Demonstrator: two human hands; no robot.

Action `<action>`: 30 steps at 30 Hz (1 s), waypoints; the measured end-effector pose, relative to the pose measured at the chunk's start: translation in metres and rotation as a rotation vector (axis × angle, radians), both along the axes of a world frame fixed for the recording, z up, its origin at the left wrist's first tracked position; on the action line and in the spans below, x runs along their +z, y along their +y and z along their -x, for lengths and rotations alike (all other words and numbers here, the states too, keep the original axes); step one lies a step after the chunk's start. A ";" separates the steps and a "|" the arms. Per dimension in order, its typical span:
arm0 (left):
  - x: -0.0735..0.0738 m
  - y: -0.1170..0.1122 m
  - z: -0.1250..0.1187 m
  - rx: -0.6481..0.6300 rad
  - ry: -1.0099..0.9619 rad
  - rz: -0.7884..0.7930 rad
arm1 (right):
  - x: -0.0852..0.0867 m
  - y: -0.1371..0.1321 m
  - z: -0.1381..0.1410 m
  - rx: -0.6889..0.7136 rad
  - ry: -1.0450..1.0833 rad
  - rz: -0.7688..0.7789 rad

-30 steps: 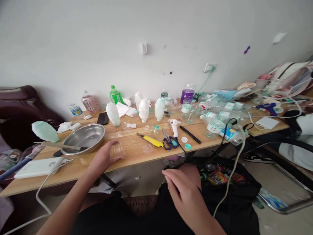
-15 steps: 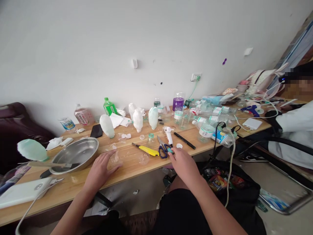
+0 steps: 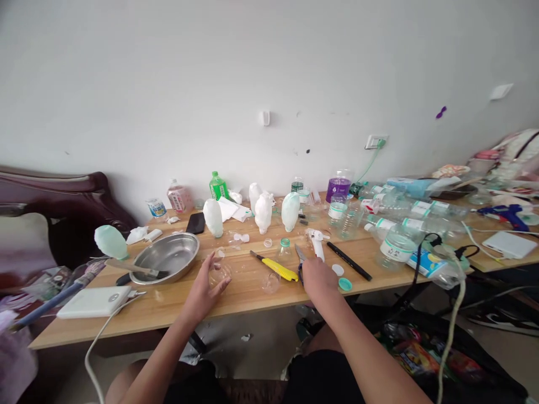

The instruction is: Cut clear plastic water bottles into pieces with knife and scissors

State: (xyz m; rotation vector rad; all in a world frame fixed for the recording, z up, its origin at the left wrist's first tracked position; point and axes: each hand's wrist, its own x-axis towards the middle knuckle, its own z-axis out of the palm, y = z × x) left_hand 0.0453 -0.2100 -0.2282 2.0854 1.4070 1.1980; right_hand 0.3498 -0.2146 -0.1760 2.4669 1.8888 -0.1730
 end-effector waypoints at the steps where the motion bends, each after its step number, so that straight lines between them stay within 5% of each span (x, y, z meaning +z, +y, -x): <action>1: 0.000 -0.001 0.000 -0.006 -0.006 0.005 | 0.003 -0.002 -0.001 0.023 -0.006 -0.007; 9: -0.006 0.003 0.002 -0.072 -0.243 0.105 | 0.022 -0.065 -0.024 0.175 -0.031 -0.110; 14: -0.011 0.003 0.003 -0.201 -0.488 0.232 | 0.018 -0.097 -0.024 0.371 0.354 -0.289; 17: -0.010 0.002 0.005 -0.192 -0.560 0.199 | 0.023 -0.099 -0.008 0.428 0.479 -0.205; 26: -0.010 -0.004 0.004 -0.221 -0.422 0.130 | 0.019 -0.105 0.046 0.477 0.525 -0.040; 30: -0.012 -0.003 0.001 -0.177 -0.273 0.103 | 0.010 -0.123 0.060 0.491 0.487 -0.202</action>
